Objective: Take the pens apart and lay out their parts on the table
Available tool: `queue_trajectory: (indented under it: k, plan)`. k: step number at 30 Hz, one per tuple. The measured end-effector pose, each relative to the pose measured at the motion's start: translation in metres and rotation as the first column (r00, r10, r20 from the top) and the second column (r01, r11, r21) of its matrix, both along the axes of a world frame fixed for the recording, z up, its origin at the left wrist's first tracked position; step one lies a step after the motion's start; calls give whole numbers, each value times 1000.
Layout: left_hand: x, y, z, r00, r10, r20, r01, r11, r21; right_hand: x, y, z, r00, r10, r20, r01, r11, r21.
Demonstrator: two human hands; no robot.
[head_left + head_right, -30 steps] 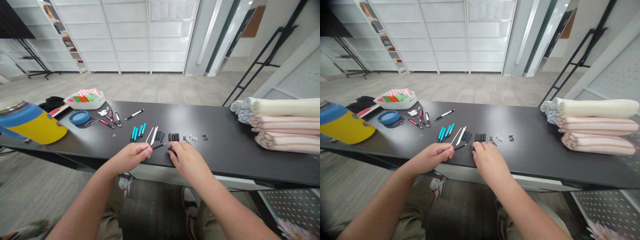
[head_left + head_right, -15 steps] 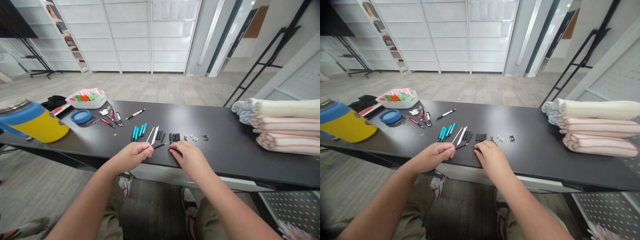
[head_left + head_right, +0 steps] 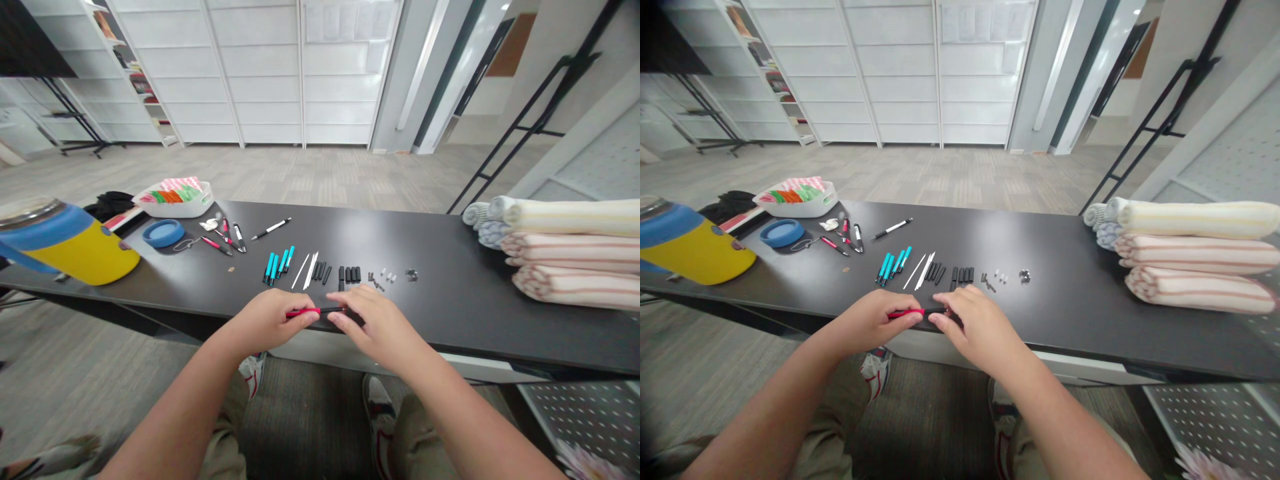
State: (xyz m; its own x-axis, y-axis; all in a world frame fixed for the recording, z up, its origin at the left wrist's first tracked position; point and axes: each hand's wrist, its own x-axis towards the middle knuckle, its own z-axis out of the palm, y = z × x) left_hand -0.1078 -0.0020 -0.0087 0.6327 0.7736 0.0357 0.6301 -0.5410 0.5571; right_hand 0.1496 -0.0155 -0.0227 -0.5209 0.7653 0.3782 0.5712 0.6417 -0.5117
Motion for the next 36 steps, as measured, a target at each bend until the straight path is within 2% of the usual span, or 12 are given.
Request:
queue_trajectory:
  k: [3, 7, 10, 12, 14, 21, 24, 27, 32, 36]
  plan:
    - [6, -4, -11, 999, 26, -32, -18, 973, 232, -2, 3, -4, 998, 52, 41, -53, 998, 28]
    - [11, -6, -18, 997, 65, -30, -37, 822, 569, 2, 4, -1, 1000, 3, -21, -2, 1000, 17]
    - [13, -7, -15, 999, 40, -11, -21, 712, 702, 6, 5, 3, 997, -7, -82, 7, 1000, -2]
    - [14, -8, -13, 999, 37, -21, -10, 678, 735, 9, 5, 4, 995, -1, -97, 2, 1000, 13]
    - [16, -8, -13, 997, 53, -55, 4, 682, 731, 11, 5, 5, 996, 7, -91, -3, 999, 45]
    - [18, -5, -20, 986, 81, -142, 28, 772, 634, 18, 7, 5, 998, 11, -54, -8, 998, 58]
    - [18, -4, -19, 985, 93, -144, 19, 777, 629, 19, 8, 4, 1000, -15, -7, 16, 999, 45]
    - [18, -4, -18, 981, 95, -168, 30, 786, 618, 20, 9, 4, 999, 12, 46, -14, 999, 33]
    - [20, -4, -17, 982, 78, -174, 42, 801, 597, 22, 8, 5, 1000, 27, -1, -27, 998, 54]
    - [20, -4, -17, 983, 81, -162, 34, 795, 605, 22, 6, 6, 1000, -21, -6, 21, 1000, -7]
